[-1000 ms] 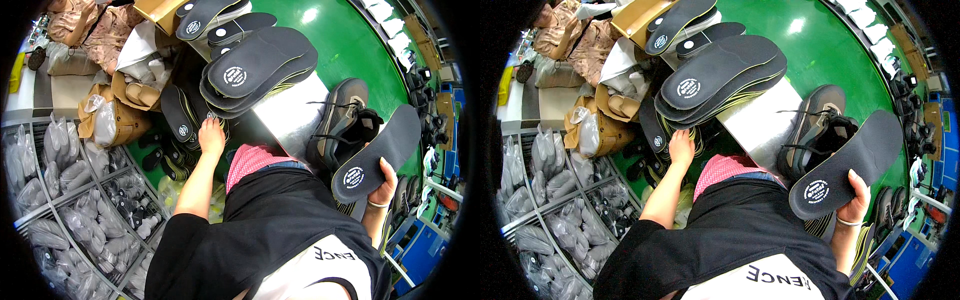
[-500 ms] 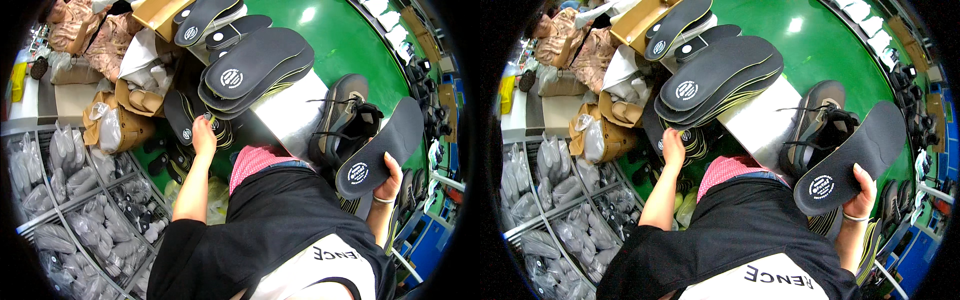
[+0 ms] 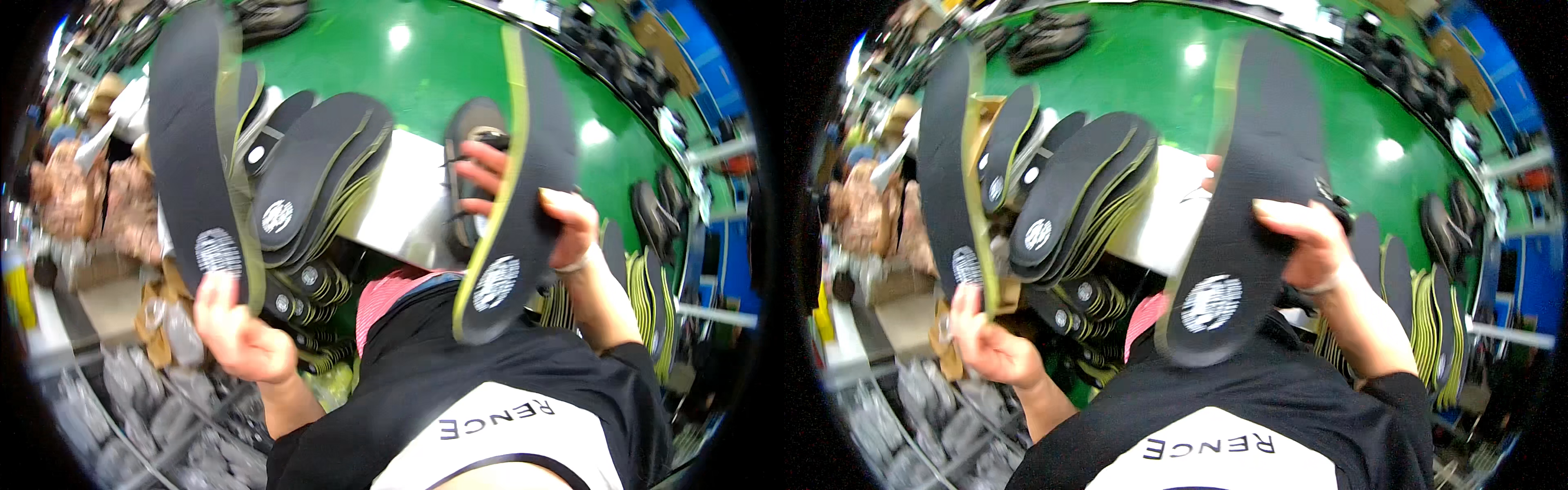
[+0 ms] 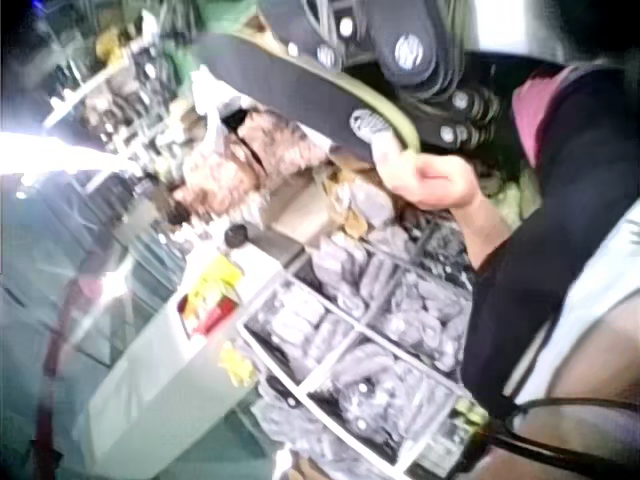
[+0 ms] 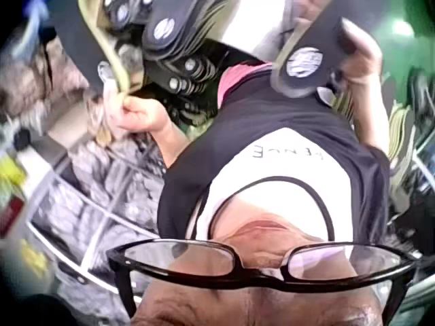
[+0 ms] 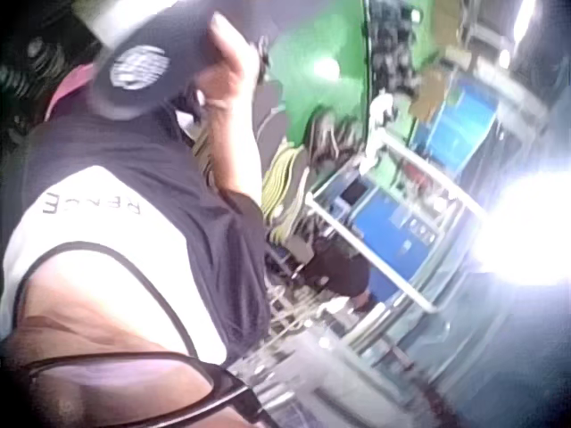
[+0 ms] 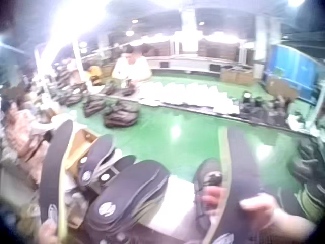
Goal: The person takes yellow insoles from a bag and a shelf, inserts them into black boots on a conveyor belt, and then collects more insoles from a bag on the floor.
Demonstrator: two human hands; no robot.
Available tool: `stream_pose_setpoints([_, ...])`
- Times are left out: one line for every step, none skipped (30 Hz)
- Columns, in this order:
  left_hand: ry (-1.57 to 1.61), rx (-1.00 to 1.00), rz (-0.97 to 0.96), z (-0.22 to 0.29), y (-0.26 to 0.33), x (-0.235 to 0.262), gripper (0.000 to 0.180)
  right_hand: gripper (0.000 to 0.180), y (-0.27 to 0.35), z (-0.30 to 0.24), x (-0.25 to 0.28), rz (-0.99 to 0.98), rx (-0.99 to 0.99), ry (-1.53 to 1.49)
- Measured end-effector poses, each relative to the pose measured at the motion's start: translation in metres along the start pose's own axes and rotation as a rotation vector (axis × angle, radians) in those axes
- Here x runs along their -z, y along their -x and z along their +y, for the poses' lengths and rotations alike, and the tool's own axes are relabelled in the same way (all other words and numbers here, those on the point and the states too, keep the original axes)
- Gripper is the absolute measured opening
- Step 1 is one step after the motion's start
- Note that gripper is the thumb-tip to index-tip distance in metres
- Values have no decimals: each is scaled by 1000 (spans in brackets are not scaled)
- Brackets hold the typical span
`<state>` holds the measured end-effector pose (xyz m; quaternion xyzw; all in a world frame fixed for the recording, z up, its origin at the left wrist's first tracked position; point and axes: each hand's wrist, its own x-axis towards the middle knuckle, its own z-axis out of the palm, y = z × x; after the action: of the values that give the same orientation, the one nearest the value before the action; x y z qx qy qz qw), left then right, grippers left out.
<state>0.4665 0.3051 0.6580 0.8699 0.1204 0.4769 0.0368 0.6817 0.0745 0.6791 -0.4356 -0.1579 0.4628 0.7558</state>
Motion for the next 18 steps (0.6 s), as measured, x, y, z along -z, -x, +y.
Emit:
stream_pose_setpoints([119, -137, -68, 16, -1, -9, 11, 63, 5, 2, -5, -18, -22, -78])
stream_pose_setpoints([296, -251, -251, 37, -14, -23, 13, 58, 6, 3, -6, 4, -48, -166])
stream_pose_setpoints([569, -446, -251, 49, -19, -52, 15, 54, 6, 4, -8, 17, -52, -251])
stream_pose_setpoints([662, -441, -313, 66, -20, -65, 10, 45, 8, -1, -11, 41, 16, -290])
stream_pose_setpoints([750, -427, -373, 81, -21, -75, 8, 35, 10, 1, -3, 83, 93, -352])
stream_pose_setpoints([846, -408, -431, 97, -20, -89, 9, 26, 14, -3, 7, 54, 176, -354])
stream_pose_setpoints([950, -266, -486, 102, -13, -99, 9, 26, 16, -6, 10, 268, 183, -200])
stream_pose_setpoints([1012, -160, -450, 113, -15, -104, 13, 28, 20, -4, 17, 326, 260, -131])
stream_pose_setpoints([1078, -56, -405, 125, -17, -110, 17, 29, 25, -5, 23, 374, 349, -50])
stream_pose_setpoints([1295, 277, -557, 127, -11, -116, 23, 30, 35, -6, 30, 418, 428, 33])
stream_pose_setpoints([1674, 413, -724, 125, -9, -128, 31, 33, 46, -9, 38, 434, 432, 92])
stream_pose_setpoints([2033, 570, -907, 132, -14, -133, 39, 36, 60, -11, 39, 498, 453, 241])
stream_pose_setpoints([2060, 624, -946, 152, -20, -134, 41, 36, 73, -12, 44, 530, 409, 349])
stream_pose_setpoints([1908, 729, -1100, 167, -27, -133, 42, 36, 86, -11, 48, 556, 364, 450])
stream_pose_setpoints([1798, 740, -1230, 180, -29, -134, 42, 35, 95, -8, 47, 584, 355, 477])
stream_pose_setpoints([1682, 749, -1350, 189, -30, -137, 44, 35, 103, -5, 44, 607, 343, 504])
stream_pose_setpoints([1745, 834, -1371, 194, -28, -143, 39, 33, 115, -10, 38, 703, 320, 587])
stream_pose_setpoints([1786, 797, -1258, 195, -24, -152, 35, 31, 131, -22, 35, 783, 116, 677])
